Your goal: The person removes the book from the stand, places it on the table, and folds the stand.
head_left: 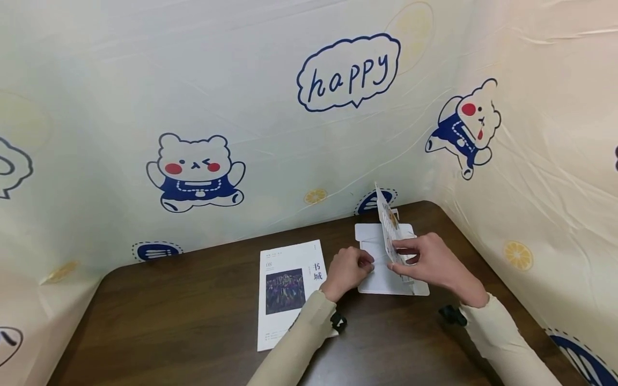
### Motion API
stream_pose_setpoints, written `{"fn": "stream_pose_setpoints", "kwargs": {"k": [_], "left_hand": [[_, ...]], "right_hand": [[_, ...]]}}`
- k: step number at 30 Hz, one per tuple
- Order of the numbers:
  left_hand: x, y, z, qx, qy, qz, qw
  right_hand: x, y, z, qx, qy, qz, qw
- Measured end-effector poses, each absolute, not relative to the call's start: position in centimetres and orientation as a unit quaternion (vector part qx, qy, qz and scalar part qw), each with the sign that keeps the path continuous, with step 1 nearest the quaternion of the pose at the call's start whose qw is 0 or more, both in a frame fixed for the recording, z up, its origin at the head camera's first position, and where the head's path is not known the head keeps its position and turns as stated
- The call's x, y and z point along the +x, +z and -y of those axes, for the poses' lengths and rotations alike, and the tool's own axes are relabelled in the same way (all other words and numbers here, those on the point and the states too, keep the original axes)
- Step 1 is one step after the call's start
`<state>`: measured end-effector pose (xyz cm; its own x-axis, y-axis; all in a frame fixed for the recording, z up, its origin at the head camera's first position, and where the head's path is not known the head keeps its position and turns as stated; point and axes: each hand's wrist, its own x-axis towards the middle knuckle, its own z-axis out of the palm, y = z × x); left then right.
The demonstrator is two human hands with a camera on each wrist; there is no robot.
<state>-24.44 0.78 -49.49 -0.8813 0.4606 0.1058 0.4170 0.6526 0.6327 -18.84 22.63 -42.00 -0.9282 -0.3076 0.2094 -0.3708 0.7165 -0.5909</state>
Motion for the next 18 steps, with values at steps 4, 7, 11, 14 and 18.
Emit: {"fn": "stream_pose_setpoints", "kwargs": {"k": [4,7,11,14,18], "left_hand": [[-24.6,-49.6,-0.7,0.234,0.348,-0.907,0.025],[-24.6,-49.6,-0.7,0.236,0.346,-0.908,0.021],[-24.5,-49.6,-0.6,0.239,0.335,-0.911,0.022],[-24.6,-49.6,-0.5,0.239,0.336,-0.911,0.025],[-24.7,-49.6,-0.4,0.240,0.343,-0.907,0.034]], "right_hand": [[-18.7,-41.7,-22.5,0.192,0.330,0.923,0.045],[-18.7,-41.6,-22.6,0.198,0.326,0.923,0.045],[-18.6,-41.5,-22.7,0.201,0.325,0.923,0.040],[-18.5,-41.2,-22.7,0.206,0.326,0.922,0.033],[-18.3,-40.7,-22.7,0.215,0.314,0.924,0.030]]}}
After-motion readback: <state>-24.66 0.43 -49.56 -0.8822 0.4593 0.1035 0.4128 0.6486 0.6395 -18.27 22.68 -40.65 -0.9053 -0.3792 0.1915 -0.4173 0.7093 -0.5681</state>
